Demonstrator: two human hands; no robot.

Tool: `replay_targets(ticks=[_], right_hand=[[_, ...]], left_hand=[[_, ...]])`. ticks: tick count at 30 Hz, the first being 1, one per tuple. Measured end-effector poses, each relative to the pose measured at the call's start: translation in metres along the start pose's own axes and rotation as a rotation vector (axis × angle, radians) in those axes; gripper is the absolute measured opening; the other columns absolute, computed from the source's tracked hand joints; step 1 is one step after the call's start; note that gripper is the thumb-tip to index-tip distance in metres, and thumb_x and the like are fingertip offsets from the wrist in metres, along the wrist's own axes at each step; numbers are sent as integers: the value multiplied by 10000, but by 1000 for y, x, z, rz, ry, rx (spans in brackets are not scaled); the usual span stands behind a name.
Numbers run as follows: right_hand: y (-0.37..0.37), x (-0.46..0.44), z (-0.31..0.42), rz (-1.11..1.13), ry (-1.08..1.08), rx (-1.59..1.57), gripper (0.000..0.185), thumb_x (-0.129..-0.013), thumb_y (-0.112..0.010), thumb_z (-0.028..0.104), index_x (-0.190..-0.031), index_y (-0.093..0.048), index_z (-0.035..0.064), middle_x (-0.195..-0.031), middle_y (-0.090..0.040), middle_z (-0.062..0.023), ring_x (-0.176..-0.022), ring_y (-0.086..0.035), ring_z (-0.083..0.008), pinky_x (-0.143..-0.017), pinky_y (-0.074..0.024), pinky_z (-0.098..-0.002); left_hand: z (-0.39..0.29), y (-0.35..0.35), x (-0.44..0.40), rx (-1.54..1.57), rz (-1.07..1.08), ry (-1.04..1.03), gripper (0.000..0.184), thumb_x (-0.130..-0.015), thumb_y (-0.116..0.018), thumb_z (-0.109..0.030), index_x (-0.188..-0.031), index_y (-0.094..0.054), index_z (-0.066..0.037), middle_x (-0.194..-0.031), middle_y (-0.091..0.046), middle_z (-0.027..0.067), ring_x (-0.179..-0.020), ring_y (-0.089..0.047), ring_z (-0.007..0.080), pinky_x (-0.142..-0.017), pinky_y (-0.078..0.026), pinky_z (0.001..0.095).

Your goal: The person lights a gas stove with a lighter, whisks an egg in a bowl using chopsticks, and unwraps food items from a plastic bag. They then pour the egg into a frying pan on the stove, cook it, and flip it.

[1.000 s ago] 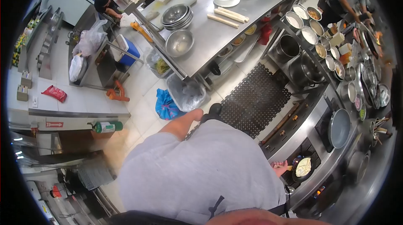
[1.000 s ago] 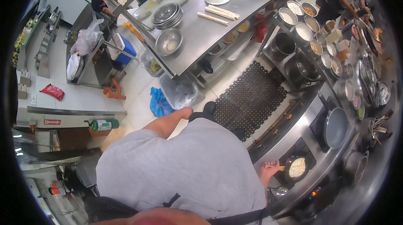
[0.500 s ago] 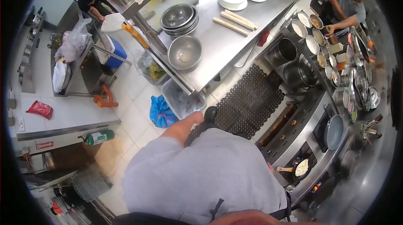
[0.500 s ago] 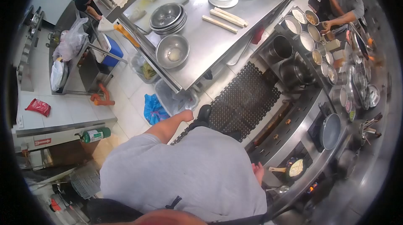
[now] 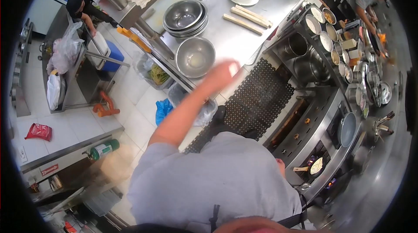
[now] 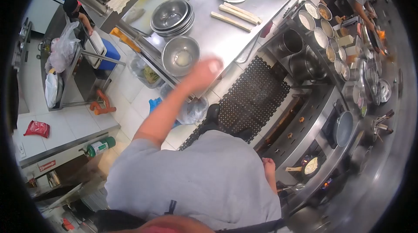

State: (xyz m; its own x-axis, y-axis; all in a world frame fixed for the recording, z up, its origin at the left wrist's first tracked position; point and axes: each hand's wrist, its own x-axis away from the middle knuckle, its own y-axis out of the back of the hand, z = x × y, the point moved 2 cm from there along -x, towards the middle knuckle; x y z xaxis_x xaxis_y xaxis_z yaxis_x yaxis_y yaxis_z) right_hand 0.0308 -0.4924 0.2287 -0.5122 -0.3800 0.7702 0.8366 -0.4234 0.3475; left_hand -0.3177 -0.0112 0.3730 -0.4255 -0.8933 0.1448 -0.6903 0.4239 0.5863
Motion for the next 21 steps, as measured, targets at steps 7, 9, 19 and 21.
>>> replay_targets(ticks=[7, 9, 19, 21], right_hand=[[3, -37, -33, -27, 94, 140, 220, -914, -694, 245, -954, -677, 30, -792, -661, -2, -705, -566, -98, -666, -461, -266], [3, -27, -33, -57, 107, 120, 237, -917, -694, 263, -950, -678, 29, -789, -664, -5, -720, -571, -96, -679, -470, -278], [19, -23, -75, -63, 65, 75, 192, -930, -668, 204, -926, -665, 12, -789, -654, -6, -724, -564, -84, -683, -467, -257], [21, -24, -79, -68, 52, 60, 189, -930, -667, 201, -926, -664, 11, -789, -653, -7, -724, -563, -84, -683, -466, -256]], left_hand=[[69, 148, -98, -559, -352, 299, 595, -868, -665, -346, -1331, -547, 8, -1283, -608, 245, -1205, -567, 397, -1050, -416, 451], [64, 159, -98, -588, -268, 190, 572, -861, -663, -346, -1298, -579, 14, -1252, -630, 243, -1176, -594, 391, -1026, -441, 441], [101, 201, -118, 1591, -1033, -70, 210, -915, -590, -96, -1085, -642, 17, -978, -675, 138, -893, -667, 248, -863, -546, 387], [134, 199, -134, 1668, -1094, 25, 231, -920, -586, -85, -1126, -627, 10, -1028, -670, 136, -938, -660, 248, -873, -555, 392]])
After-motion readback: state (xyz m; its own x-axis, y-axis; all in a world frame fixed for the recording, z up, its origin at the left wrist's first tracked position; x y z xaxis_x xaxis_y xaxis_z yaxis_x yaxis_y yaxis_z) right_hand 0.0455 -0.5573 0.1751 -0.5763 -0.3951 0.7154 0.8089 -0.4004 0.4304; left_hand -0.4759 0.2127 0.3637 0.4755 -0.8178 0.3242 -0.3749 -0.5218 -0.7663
